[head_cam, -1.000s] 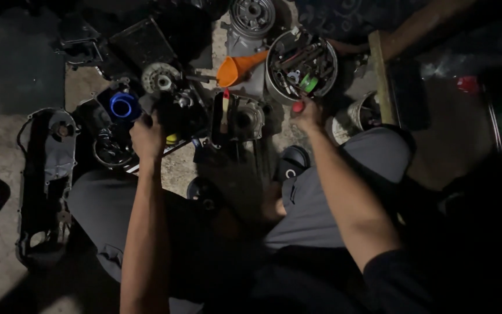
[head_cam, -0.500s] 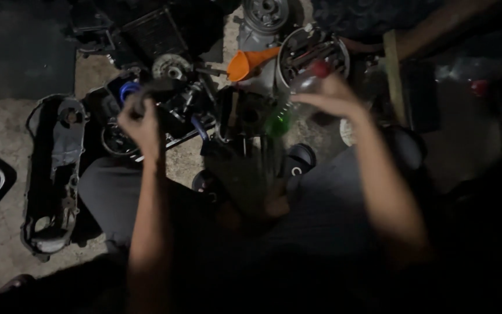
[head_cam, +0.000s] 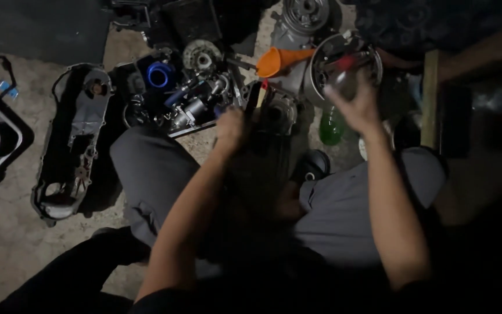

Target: Cleaning and repairing motorcycle engine components using a brush and a screwdriver

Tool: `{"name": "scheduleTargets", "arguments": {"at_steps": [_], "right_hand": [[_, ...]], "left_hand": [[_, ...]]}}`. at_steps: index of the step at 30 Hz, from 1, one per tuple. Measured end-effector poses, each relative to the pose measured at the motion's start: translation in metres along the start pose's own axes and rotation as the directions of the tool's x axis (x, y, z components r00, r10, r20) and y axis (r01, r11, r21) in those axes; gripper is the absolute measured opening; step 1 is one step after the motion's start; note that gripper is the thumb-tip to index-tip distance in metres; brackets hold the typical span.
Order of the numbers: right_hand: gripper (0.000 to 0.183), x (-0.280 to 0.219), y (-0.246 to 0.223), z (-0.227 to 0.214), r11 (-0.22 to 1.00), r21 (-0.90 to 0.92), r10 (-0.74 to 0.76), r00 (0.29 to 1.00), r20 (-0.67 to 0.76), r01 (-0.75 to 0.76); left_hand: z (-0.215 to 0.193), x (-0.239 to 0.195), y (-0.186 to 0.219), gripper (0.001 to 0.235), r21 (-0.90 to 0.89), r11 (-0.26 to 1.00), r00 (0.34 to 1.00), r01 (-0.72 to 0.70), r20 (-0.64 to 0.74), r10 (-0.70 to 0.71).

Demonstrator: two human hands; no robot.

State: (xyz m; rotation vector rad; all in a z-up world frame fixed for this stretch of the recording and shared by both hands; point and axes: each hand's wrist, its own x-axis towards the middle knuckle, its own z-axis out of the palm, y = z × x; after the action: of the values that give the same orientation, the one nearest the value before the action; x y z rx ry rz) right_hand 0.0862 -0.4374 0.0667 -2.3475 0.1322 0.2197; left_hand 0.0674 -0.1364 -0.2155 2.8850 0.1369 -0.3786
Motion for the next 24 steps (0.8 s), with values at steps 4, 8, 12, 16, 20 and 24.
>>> {"name": "scheduleTargets", "arguments": {"at_steps": [4, 8, 12, 16, 20, 24], "right_hand": [[0.080, 0.010, 0.018, 0.041, 0.973, -0.157, -0.149, 0.981, 0.122, 0.168], [0.083, 0.009, 0.019, 0.057, 0.950, -0.279, -0.040, 0.941, 0.337, 0.140], [0.099, 0.003, -0.002, 0.060, 0.890, -0.429, 0.072, 0.882, 0.465, 0.153], [0.104, 0.026, 0.021, 0.076, 0.849, -0.496, 0.105, 0.864, 0.492, 0.179], [0.100, 0.031, 0.005, 0.085, 0.814, -0.552, 0.157, 0.846, 0.510, 0.182], [0.089, 0.056, 0.029, 0.106, 0.790, -0.606, 0.238, 0.866, 0.439, 0.090]], "left_hand": [[-0.014, -0.002, 0.032, 0.031, 0.060, 0.996, 0.998, -0.060, 0.002, 0.060], [0.039, 0.018, 0.049, 0.033, 0.122, 0.992, 0.992, 0.013, -0.125, 0.003], [0.077, 0.040, 0.055, 0.025, 0.139, 0.989, 0.961, 0.040, -0.276, 0.000], [0.077, 0.039, 0.057, 0.023, 0.097, 0.994, 0.973, 0.052, -0.229, -0.029], [-0.010, 0.017, 0.043, 0.041, -0.272, 0.957, 0.995, 0.099, 0.031, -0.094], [-0.088, 0.004, 0.013, 0.051, -0.544, 0.820, 0.984, 0.176, 0.111, -0.137]]}}
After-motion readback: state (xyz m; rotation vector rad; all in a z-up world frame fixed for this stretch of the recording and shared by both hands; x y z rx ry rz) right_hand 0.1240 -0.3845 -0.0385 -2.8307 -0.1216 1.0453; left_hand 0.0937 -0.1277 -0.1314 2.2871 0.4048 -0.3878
